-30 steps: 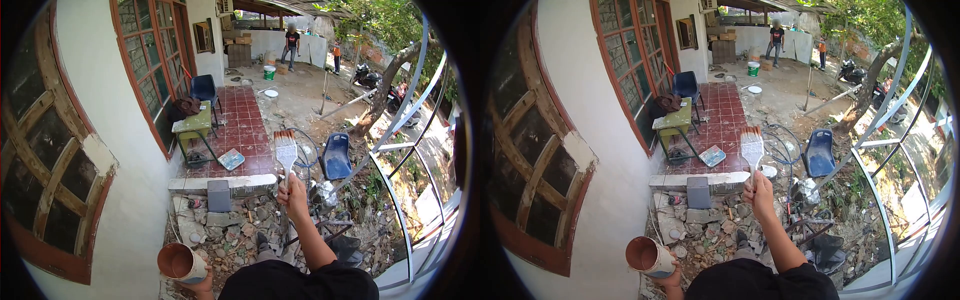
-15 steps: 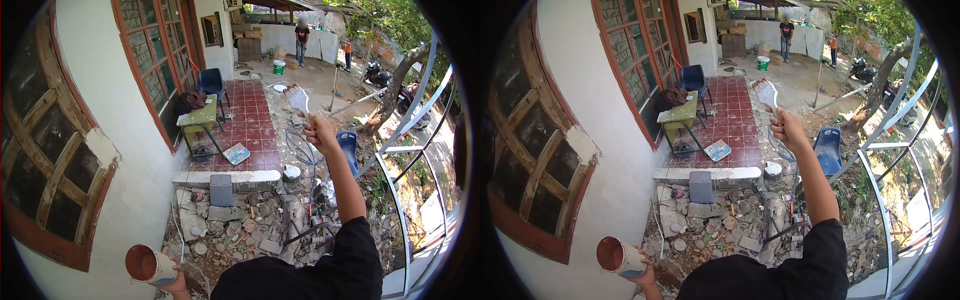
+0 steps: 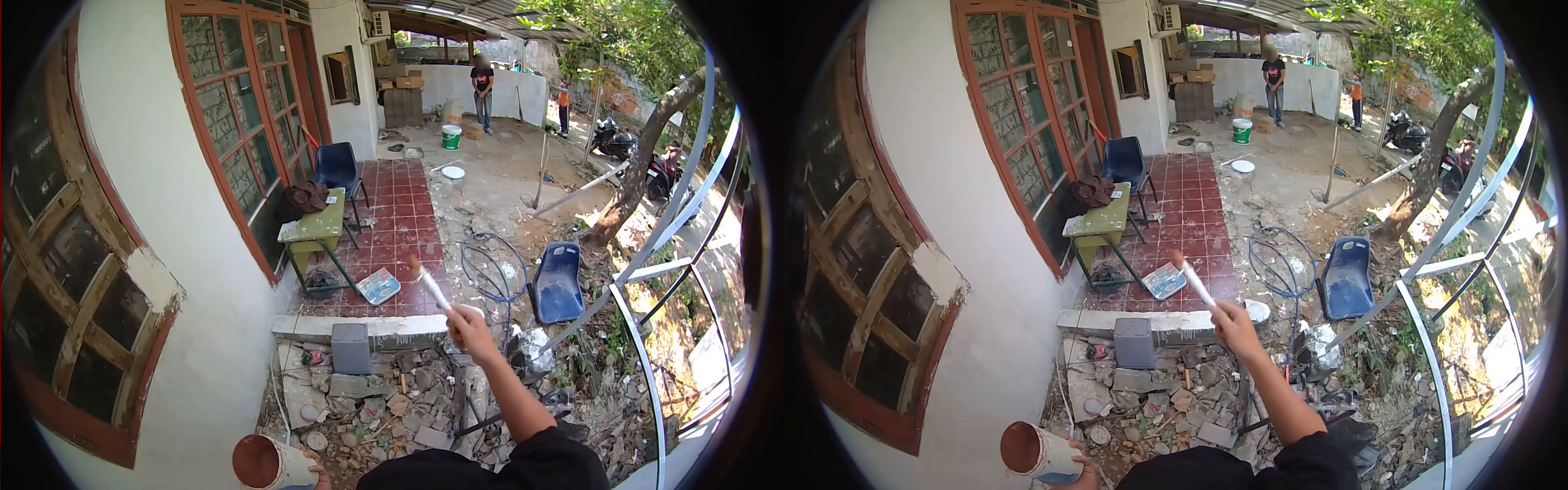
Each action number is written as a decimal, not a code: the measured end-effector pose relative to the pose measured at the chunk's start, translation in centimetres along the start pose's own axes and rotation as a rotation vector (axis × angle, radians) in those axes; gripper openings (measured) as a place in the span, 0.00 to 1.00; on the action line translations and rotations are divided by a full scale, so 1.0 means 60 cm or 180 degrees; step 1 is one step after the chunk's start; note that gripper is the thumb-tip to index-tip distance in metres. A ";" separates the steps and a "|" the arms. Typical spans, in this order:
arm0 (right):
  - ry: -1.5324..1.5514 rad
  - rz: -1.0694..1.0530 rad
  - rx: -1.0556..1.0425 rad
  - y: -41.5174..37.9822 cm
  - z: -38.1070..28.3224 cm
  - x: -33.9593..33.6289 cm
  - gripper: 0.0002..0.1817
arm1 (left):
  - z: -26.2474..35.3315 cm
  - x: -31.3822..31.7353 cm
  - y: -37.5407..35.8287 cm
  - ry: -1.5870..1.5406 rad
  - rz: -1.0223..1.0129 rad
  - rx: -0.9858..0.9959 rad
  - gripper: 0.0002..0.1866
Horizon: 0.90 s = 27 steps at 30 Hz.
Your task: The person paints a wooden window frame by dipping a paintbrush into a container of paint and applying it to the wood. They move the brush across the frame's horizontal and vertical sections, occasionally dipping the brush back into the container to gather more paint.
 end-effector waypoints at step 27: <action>-0.1839 -0.0653 -0.1177 -0.140 -0.059 0.168 0.22 | -0.214 0.018 0.063 0.0407 -0.0937 -0.2139 0.54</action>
Point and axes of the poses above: each hand's wrist, its own y-axis towards the middle knuckle, its own x-axis out of the palm, z = x × y, the point moved 2 cm from there along y, towards the middle knuckle, and after that the axes turned 15 degrees about -y, right-handed, at the moved point
